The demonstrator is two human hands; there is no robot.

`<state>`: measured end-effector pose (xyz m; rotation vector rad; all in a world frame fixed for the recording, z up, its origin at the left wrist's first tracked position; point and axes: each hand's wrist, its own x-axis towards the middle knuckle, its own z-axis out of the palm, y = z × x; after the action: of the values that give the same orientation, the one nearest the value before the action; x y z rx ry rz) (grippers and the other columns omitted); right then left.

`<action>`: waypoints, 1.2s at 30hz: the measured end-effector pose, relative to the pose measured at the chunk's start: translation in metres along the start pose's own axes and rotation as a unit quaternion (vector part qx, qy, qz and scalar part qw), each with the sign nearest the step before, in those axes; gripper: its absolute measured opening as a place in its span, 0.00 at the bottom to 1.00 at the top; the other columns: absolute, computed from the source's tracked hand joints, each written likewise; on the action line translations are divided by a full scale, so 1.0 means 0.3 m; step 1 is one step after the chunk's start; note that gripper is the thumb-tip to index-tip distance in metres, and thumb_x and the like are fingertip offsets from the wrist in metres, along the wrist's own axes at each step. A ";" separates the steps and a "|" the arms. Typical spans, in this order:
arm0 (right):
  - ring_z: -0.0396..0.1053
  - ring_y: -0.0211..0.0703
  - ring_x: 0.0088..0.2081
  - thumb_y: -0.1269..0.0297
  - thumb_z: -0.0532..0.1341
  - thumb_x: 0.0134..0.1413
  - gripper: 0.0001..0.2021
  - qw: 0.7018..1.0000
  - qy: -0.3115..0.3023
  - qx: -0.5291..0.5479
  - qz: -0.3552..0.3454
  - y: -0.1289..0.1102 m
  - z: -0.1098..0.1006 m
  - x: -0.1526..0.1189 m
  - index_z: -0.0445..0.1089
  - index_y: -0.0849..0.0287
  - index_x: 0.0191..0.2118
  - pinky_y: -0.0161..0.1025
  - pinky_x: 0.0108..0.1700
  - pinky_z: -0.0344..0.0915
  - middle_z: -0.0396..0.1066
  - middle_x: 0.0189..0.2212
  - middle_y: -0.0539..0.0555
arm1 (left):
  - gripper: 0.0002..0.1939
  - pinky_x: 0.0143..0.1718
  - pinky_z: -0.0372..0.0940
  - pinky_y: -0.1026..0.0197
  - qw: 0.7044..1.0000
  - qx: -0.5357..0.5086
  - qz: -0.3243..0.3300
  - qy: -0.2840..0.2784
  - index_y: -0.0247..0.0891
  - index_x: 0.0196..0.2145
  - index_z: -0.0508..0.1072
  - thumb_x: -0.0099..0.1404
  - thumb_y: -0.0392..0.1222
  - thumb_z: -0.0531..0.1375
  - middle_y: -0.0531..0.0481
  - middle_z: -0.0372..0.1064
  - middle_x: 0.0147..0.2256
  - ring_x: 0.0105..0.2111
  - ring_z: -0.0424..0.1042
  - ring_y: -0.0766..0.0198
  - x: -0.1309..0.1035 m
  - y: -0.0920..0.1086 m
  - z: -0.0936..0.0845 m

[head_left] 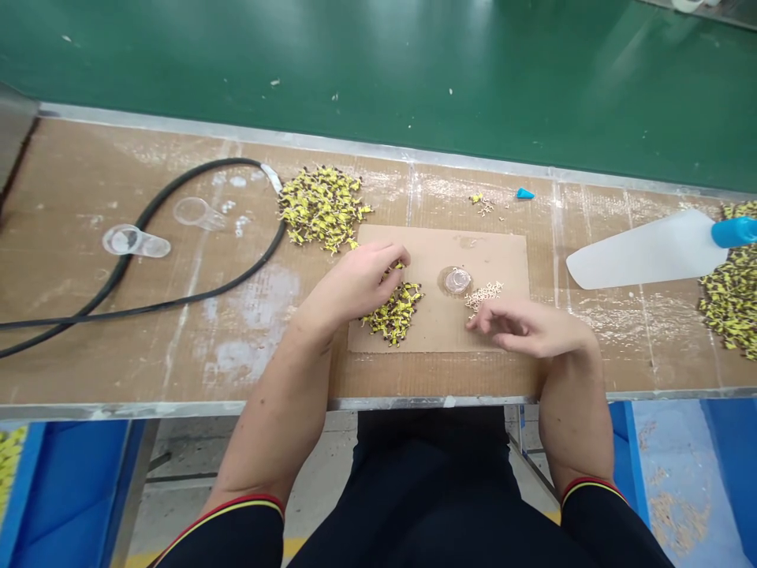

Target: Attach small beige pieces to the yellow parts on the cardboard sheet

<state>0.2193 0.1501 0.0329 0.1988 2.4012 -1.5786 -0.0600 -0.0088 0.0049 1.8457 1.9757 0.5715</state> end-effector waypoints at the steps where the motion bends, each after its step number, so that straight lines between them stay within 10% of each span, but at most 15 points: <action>1: 0.73 0.43 0.43 0.71 0.59 0.58 0.07 1.000 0.015 0.000 0.004 0.000 -0.002 -0.003 0.66 0.55 0.42 0.37 0.34 0.67 0.77 0.49 0.58 | 0.11 0.48 0.68 0.53 1.000 0.001 0.001 -0.001 0.37 0.42 0.72 0.69 0.36 0.51 0.42 0.77 0.41 0.44 0.76 0.52 0.000 0.000 0.000; 36: 0.77 0.52 0.50 0.74 0.59 0.54 0.07 0.988 0.154 -0.005 0.012 -0.015 0.011 0.019 0.66 0.54 0.37 0.39 0.35 0.67 0.79 0.46 0.57 | 0.11 0.47 0.68 0.53 1.000 0.002 0.003 0.004 0.36 0.42 0.73 0.69 0.35 0.51 0.43 0.76 0.41 0.43 0.76 0.52 0.002 -0.003 0.008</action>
<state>0.2131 0.1452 0.0338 0.5035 2.6215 -1.6255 -0.0596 -0.0081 0.0023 1.8553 1.9783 0.5774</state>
